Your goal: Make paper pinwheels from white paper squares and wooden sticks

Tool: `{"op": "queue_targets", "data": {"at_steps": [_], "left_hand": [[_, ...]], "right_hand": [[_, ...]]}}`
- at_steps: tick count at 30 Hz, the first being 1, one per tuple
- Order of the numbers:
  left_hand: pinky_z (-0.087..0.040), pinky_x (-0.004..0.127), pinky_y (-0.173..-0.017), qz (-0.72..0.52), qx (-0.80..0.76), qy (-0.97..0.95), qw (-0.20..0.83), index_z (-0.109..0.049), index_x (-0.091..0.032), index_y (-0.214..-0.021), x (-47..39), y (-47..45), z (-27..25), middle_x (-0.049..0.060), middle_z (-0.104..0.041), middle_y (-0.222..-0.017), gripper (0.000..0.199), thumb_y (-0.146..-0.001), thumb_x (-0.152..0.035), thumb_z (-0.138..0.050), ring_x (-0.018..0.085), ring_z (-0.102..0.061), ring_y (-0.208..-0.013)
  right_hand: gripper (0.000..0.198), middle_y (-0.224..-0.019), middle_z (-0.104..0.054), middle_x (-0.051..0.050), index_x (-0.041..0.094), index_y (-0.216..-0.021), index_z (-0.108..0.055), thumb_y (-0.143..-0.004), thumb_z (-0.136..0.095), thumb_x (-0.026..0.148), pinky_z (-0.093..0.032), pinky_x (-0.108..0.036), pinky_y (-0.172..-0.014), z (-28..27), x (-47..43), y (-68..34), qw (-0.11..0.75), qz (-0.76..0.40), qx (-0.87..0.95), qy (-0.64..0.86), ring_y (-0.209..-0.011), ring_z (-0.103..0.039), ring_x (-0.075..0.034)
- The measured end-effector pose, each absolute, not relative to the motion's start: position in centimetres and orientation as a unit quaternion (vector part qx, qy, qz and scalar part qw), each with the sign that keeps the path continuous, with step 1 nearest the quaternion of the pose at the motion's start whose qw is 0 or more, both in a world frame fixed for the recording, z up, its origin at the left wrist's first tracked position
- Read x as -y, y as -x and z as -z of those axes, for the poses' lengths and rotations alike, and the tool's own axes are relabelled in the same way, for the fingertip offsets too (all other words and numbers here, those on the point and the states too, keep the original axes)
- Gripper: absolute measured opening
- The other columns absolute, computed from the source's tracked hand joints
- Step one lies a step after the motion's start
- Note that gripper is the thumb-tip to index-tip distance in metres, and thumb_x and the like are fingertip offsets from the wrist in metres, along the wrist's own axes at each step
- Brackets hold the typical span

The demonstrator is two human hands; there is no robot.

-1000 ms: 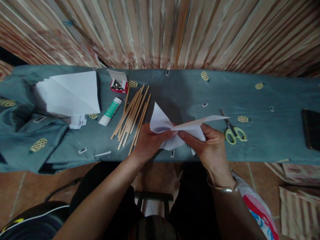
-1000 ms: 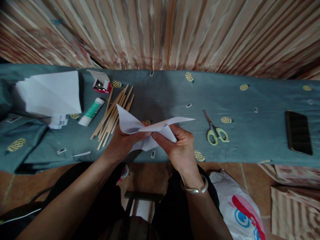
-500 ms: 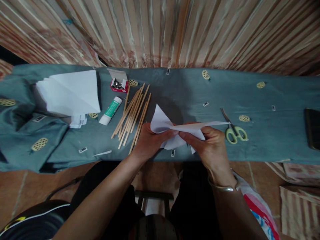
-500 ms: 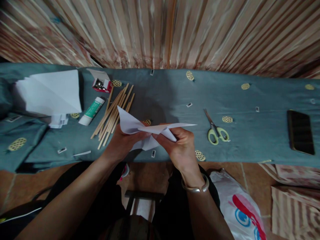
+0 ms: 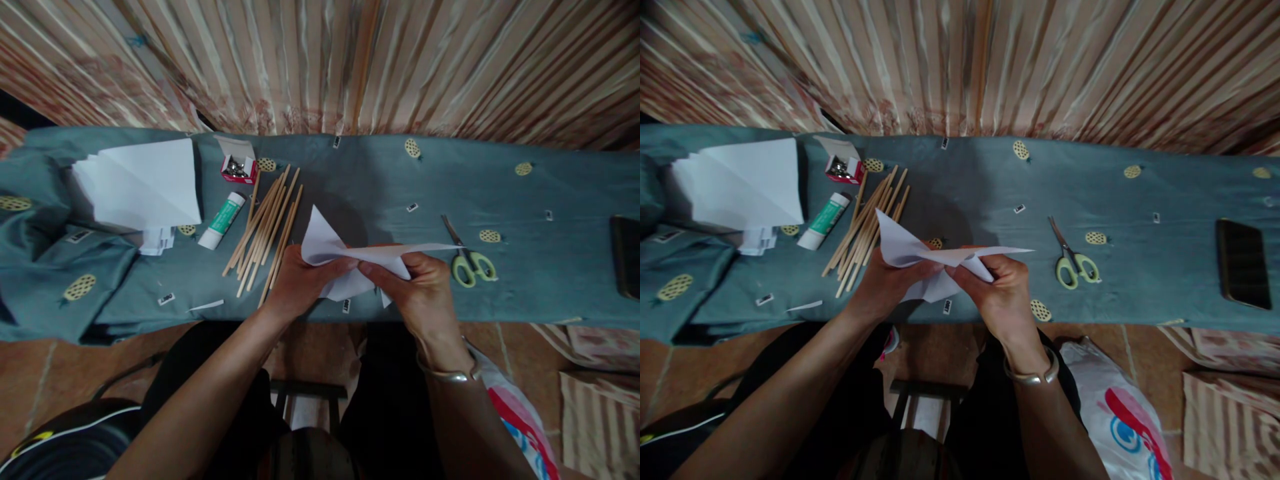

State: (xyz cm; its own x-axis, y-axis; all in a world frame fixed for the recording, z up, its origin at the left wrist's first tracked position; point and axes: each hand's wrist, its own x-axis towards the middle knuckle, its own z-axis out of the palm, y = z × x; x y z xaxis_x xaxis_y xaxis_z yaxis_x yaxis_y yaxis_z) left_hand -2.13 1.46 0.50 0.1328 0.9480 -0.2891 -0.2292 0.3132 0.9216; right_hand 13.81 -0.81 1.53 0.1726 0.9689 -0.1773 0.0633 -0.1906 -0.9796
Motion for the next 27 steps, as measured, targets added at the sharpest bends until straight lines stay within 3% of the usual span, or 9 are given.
{"op": "queue_targets", "data": {"at_steps": [5,19,27], "left_hand": [[-0.058,0.026,-0.063,-0.457,-0.472,-0.364,0.661,-0.077,-0.016,-0.073,-1.31,1.87,-0.1,0.002,-0.076,-0.075,0.018,-0.062,-0.027,-0.086,0.016,-0.068,-0.066],[-0.057,0.025,-0.062,-0.46,-0.469,-0.367,0.659,-0.076,-0.016,-0.071,-1.34,1.76,-0.3,0.001,-0.075,-0.072,0.016,-0.062,-0.025,-0.085,0.015,-0.068,-0.065],[-0.055,0.022,-0.058,-0.477,-0.456,-0.35,0.665,-0.074,-0.016,-0.065,-1.41,1.62,-0.29,-0.001,-0.073,-0.066,0.022,-0.057,-0.029,-0.09,0.012,-0.064,-0.059]], "right_hand": [[0.005,-0.062,-0.071,0.003,0.023,-0.065,-0.078,-0.068,-0.081,0.026,-0.048,-0.024,-0.05,-1.47,0.82,-13.97,0.457,-0.479,0.446,0.603,-0.052,-0.058,-0.011],[0.012,-0.073,-0.077,0.001,0.026,-0.077,-0.08,-0.068,-0.083,0.033,-0.055,-0.029,-0.057,-1.39,0.79,-13.71,0.47,-0.489,0.443,0.586,-0.063,-0.066,-0.016],[0.008,-0.072,-0.076,0.002,0.024,-0.077,-0.08,-0.069,-0.08,0.027,-0.052,-0.027,-0.056,-1.22,0.8,-13.7,0.472,-0.479,0.446,0.591,-0.062,-0.066,-0.015]]}}
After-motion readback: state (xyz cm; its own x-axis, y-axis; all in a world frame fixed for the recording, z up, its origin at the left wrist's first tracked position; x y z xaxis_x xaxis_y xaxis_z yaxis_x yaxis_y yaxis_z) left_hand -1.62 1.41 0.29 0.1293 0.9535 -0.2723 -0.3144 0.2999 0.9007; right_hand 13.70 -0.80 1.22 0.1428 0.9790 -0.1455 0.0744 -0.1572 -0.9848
